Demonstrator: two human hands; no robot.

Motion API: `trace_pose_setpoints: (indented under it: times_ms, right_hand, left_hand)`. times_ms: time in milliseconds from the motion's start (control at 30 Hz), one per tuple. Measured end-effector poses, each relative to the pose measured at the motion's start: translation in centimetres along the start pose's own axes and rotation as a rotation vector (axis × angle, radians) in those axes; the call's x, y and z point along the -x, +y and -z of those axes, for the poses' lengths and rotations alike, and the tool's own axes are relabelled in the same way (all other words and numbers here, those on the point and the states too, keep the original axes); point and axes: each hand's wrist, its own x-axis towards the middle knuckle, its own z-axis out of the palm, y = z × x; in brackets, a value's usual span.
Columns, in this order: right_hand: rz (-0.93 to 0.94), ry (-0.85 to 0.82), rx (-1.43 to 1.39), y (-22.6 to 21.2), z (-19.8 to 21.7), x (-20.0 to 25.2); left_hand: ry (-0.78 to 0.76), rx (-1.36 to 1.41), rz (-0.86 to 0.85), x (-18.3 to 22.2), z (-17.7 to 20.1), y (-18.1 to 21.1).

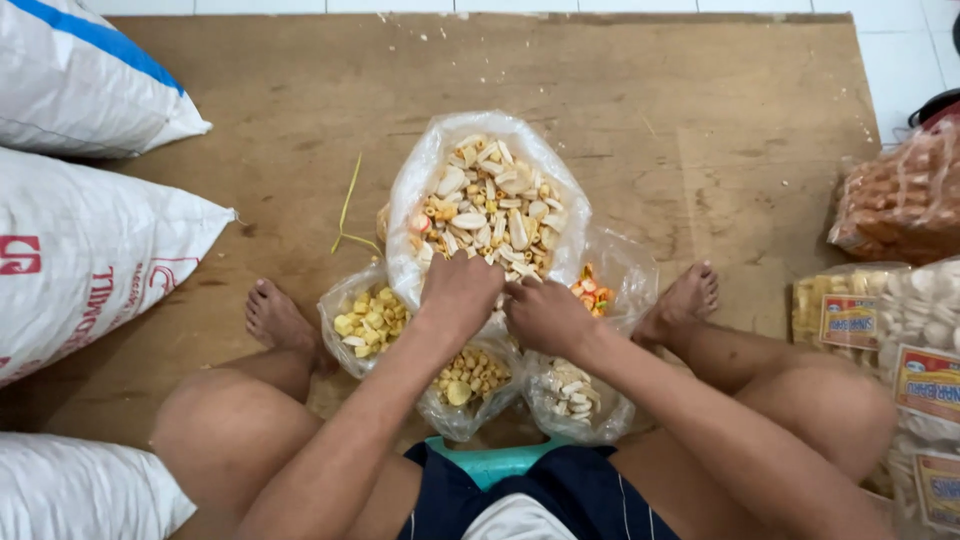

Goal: Sorting and bagging various types of crackers from a large bag into smaller individual bags

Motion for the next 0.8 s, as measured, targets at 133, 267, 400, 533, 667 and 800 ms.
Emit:
trace_pose_setpoints:
  times_ms: [133, 267, 400, 533, 667, 800]
  right_hand:
    - [-0.083, -0.077, -0.185, -0.5, 5.0, 0.5]
    - [-0.250, 0.051, -0.330, 0.6, 7.5, 0.2]
    - [-0.273, 0.337, -0.409, 0.8, 6.8, 0.3]
    - [-0.301, 0.313, -0.406, 1.8, 9.0, 1.2]
    - [-0.421, 0.248, -0.554, 2.2, 13.4, 0.9]
    - [-0.496, 0.270, -0.904, 1.8, 16.7, -0.2]
  left_hand:
    - [0.116, 0.058, -0.021, 0.4, 3.2, 1.1]
    - [0.066, 0.158, 0.000, 0.4, 5.0, 0.6]
    - [0.071, 0.340, 0.057, 2.3, 9.4, 0.8]
    - [0.085, 0.682, 0.151, 3.7, 9.5, 0.8]
    - [0.276, 1.291, 0.248, 4.2, 7.9, 0.8]
    - [0.371, 1.757, 0.278, 6.1, 10.2, 2.2]
